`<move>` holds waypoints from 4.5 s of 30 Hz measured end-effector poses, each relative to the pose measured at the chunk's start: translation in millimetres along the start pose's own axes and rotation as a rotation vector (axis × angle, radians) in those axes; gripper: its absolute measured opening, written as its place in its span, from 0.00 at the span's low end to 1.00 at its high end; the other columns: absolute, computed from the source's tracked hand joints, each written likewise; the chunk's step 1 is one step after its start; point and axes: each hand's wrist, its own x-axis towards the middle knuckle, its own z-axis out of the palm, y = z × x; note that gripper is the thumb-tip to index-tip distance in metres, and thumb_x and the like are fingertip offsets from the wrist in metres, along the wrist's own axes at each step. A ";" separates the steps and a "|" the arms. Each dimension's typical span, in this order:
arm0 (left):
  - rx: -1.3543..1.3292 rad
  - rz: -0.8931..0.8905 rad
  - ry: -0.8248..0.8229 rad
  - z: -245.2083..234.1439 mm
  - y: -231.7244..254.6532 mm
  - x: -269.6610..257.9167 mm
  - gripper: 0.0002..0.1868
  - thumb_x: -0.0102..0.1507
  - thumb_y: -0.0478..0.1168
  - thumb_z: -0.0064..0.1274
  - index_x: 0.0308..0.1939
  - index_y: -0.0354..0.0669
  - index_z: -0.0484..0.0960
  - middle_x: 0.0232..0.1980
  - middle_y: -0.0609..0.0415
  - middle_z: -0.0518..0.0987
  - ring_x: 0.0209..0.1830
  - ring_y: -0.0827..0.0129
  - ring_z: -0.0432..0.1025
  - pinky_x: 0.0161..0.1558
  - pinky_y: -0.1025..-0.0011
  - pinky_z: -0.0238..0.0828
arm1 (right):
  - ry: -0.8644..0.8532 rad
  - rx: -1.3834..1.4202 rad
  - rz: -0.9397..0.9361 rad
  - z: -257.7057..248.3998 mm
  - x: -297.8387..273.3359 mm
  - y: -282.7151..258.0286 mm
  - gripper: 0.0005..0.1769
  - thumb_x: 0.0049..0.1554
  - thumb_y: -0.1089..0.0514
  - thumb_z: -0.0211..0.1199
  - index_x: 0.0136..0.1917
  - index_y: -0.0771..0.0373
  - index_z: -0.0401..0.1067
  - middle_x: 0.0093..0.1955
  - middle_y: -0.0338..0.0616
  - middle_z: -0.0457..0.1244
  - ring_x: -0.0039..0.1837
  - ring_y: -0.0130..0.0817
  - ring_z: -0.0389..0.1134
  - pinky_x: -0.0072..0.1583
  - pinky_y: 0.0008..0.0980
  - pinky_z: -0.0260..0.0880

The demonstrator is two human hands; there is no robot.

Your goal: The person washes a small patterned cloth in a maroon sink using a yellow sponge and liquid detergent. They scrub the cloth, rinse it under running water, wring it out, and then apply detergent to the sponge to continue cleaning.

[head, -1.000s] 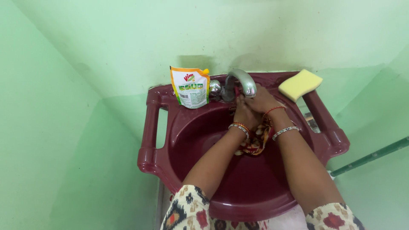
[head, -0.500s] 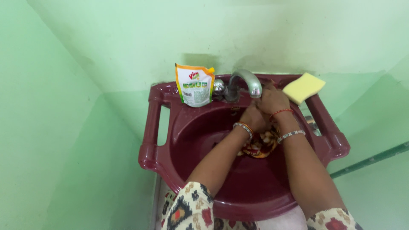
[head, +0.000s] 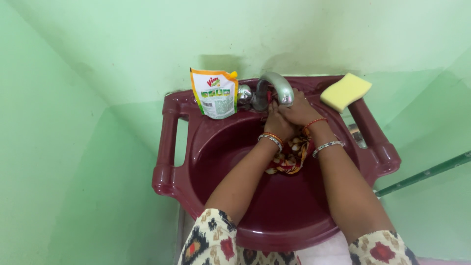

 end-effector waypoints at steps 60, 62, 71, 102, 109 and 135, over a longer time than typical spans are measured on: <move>0.113 -0.208 -0.172 10.3 11.7 7.6 0.42 0.68 0.58 0.41 0.78 0.37 0.52 0.78 0.30 0.56 0.78 0.34 0.49 0.76 0.42 0.37 | -0.138 0.331 -0.022 -19.1 -3.4 -20.6 0.19 0.51 0.60 0.65 0.55 0.68 0.73 0.51 0.51 0.72 0.56 0.39 0.75 0.60 0.36 0.73; 0.113 -0.155 -0.190 6.6 11.2 6.0 0.40 0.68 0.58 0.40 0.77 0.38 0.53 0.78 0.31 0.56 0.78 0.33 0.48 0.75 0.41 0.36 | -0.118 0.314 -0.019 -17.0 -4.6 -22.3 0.20 0.51 0.59 0.65 0.56 0.69 0.72 0.51 0.52 0.72 0.55 0.40 0.75 0.60 0.37 0.73; 0.175 0.217 -0.206 -0.7 19.7 -0.7 0.28 0.74 0.50 0.36 0.74 0.40 0.66 0.76 0.40 0.68 0.78 0.45 0.59 0.81 0.45 0.45 | -0.150 -0.348 0.331 -39.9 -6.7 -15.8 0.24 0.56 0.42 0.65 0.62 0.54 0.76 0.59 0.64 0.66 0.61 0.58 0.68 0.63 0.50 0.68; 0.065 0.306 0.059 12.2 32.1 2.5 0.39 0.65 0.45 0.47 0.76 0.29 0.56 0.79 0.31 0.58 0.76 0.41 0.58 0.74 0.50 0.56 | 0.195 -0.559 0.620 -50.4 -17.8 47.1 0.29 0.49 0.61 0.65 0.64 0.44 0.75 0.79 0.53 0.49 0.80 0.72 0.36 0.65 0.82 0.50; 0.077 0.288 0.023 8.9 35.6 0.9 0.42 0.67 0.51 0.46 0.77 0.29 0.52 0.78 0.31 0.56 0.77 0.41 0.56 0.75 0.50 0.53 | 0.402 -0.623 0.373 -37.9 -20.7 91.5 0.21 0.52 0.68 0.66 0.60 0.67 0.77 0.63 0.54 0.63 0.64 0.57 0.54 0.67 0.48 0.64; -0.183 0.304 0.137 54.3 23.5 1.1 0.30 0.64 0.49 0.49 0.69 0.41 0.68 0.71 0.43 0.70 0.71 0.52 0.65 0.71 0.56 0.59 | 0.037 -0.049 0.027 -7.4 -8.9 -33.7 0.12 0.50 0.64 0.65 0.49 0.60 0.78 0.49 0.51 0.71 0.52 0.47 0.73 0.56 0.42 0.73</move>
